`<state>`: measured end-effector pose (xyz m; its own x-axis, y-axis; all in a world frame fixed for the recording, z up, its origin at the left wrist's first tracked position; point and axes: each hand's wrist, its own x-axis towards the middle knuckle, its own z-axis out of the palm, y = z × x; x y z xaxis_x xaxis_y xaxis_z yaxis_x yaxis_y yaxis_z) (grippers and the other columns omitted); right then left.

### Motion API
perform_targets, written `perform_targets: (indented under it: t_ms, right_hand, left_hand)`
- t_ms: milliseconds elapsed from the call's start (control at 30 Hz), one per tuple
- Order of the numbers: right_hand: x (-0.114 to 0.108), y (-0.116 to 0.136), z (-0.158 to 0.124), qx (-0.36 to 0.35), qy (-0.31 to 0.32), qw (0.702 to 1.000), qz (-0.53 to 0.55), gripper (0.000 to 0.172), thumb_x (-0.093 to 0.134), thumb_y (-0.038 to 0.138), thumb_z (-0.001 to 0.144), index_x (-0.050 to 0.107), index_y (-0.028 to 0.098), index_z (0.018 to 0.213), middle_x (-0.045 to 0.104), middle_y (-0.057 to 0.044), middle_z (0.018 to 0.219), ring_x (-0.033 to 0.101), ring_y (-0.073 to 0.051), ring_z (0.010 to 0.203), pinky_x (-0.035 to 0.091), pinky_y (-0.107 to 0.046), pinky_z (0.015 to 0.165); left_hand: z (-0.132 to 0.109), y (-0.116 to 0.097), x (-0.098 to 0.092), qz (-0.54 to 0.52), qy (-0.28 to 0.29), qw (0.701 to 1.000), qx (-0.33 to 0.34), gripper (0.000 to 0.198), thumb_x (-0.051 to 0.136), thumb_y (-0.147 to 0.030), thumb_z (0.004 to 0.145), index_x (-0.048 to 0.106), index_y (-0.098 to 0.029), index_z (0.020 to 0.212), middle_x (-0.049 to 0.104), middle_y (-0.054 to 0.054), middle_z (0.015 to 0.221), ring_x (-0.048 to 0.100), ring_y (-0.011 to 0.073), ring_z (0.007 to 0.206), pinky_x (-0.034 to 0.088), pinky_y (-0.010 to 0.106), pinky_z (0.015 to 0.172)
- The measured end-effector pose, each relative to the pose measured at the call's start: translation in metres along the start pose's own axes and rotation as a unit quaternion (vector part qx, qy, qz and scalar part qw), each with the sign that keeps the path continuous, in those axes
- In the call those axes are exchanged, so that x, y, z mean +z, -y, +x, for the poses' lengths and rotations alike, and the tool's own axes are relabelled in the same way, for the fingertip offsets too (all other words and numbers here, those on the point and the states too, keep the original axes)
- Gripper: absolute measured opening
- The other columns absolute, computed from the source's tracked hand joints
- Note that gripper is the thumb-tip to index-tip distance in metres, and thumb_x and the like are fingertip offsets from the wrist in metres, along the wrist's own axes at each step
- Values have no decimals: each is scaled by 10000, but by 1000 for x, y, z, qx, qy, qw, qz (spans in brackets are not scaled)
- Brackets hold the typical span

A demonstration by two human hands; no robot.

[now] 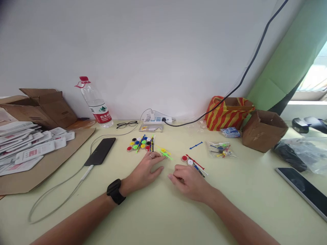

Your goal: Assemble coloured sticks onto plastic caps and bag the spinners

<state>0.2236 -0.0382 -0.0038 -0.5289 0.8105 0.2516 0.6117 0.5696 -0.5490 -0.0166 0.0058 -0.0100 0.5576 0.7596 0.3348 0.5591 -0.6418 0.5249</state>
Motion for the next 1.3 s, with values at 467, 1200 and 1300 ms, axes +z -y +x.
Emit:
perform_targets:
  t_ms: [467,1200,1300]
  right_hand:
    - [-48,-52,-1,136,-103,977,-128,130,540,288,944,635,237,871,710,-24,844,615,-181,694,430,-307,646]
    - [-56,-69,-6,207,-12,968,-143,226,503,387,969,644,255,852,699,-14,819,626,-191,719,396,-292,607]
    - [-56,-68,-6,208,-10,968,-138,228,521,416,960,649,256,862,697,-16,808,623,-193,704,393,-290,593]
  left_hand:
    - [-3,-4,-6,44,70,996,24,409,568,-322,993,572,-245,1395,512,77,1547,424,322,1395,396,554,1173]
    - [-4,-11,-8,-16,100,990,95,299,637,-266,946,684,-258,1241,614,56,1462,522,264,1394,443,453,1161]
    - [-2,-12,-8,-37,75,991,103,189,634,-242,938,714,-242,1109,718,71,1264,622,259,1221,514,430,1054]
